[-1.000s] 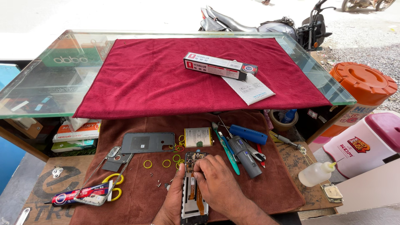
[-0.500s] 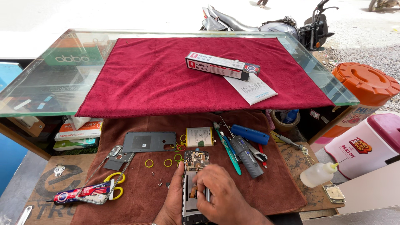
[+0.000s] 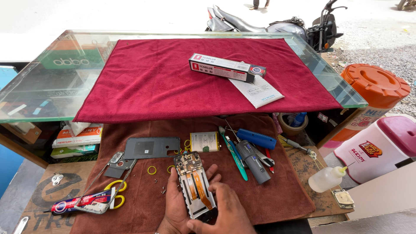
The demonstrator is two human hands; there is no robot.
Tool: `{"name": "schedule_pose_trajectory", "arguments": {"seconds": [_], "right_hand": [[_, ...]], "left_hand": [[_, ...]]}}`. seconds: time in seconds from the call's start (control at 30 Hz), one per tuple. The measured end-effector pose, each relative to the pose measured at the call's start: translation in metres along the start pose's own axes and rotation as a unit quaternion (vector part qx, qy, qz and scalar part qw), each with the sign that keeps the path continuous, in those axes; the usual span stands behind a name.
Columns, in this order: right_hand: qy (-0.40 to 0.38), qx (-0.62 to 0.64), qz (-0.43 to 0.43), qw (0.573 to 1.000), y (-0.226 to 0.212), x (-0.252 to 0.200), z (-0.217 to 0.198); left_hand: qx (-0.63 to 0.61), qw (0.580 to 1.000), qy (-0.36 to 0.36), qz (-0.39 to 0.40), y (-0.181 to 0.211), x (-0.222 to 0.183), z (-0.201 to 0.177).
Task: The person disassembles a phone by removing the back panel and battery, and then wipes the interior chassis with a cloth.
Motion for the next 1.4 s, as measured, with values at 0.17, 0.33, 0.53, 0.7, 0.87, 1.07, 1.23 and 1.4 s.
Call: {"name": "schedule_pose_trajectory", "arguments": {"seconds": [0.17, 0.33, 0.53, 0.7, 0.87, 1.07, 1.23, 1.4], "right_hand": [[0.016, -0.027, -0.011, 0.999, -0.012, 0.008, 0.005], [-0.016, 0.022, 0.068, 0.997, -0.031, 0.008, -0.011], [0.039, 0.002, 0.063, 0.997, -0.042, 0.007, -0.026], [0.114, 0.006, -0.004, 0.993, -0.043, 0.005, -0.043], [0.251, -0.059, -0.105, 0.961, -0.024, 0.002, -0.063], [0.203, -0.106, -0.008, 0.973, 0.011, -0.006, -0.069], [-0.011, -0.158, 0.172, 0.972, 0.03, -0.008, -0.061], [0.006, -0.164, 0.183, 0.969, 0.034, -0.007, -0.057]], "left_hand": [[0.019, 1.0, 0.0, -0.007, -0.001, -0.003, -0.001], [0.032, 0.999, -0.031, -0.001, -0.001, -0.003, 0.001], [0.077, 0.996, 0.051, 0.001, 0.003, -0.003, -0.004], [0.073, 0.995, 0.053, 0.035, 0.002, -0.001, -0.01], [0.067, 0.996, 0.064, 0.008, 0.001, -0.001, -0.005], [0.044, 0.996, -0.073, -0.02, 0.001, 0.001, -0.009], [0.068, 0.997, -0.024, -0.022, 0.001, 0.003, -0.02], [0.11, 0.994, -0.007, -0.023, 0.0, 0.006, -0.025]]}}
Point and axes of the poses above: each hand's wrist, its own x-axis towards the middle knuckle, its own z-axis out of the palm, y = z × x, the point moved 1 cm from there along x, towards the middle knuckle, and after that the axes turned 8 degrees about -x, right-handed, at the moved point
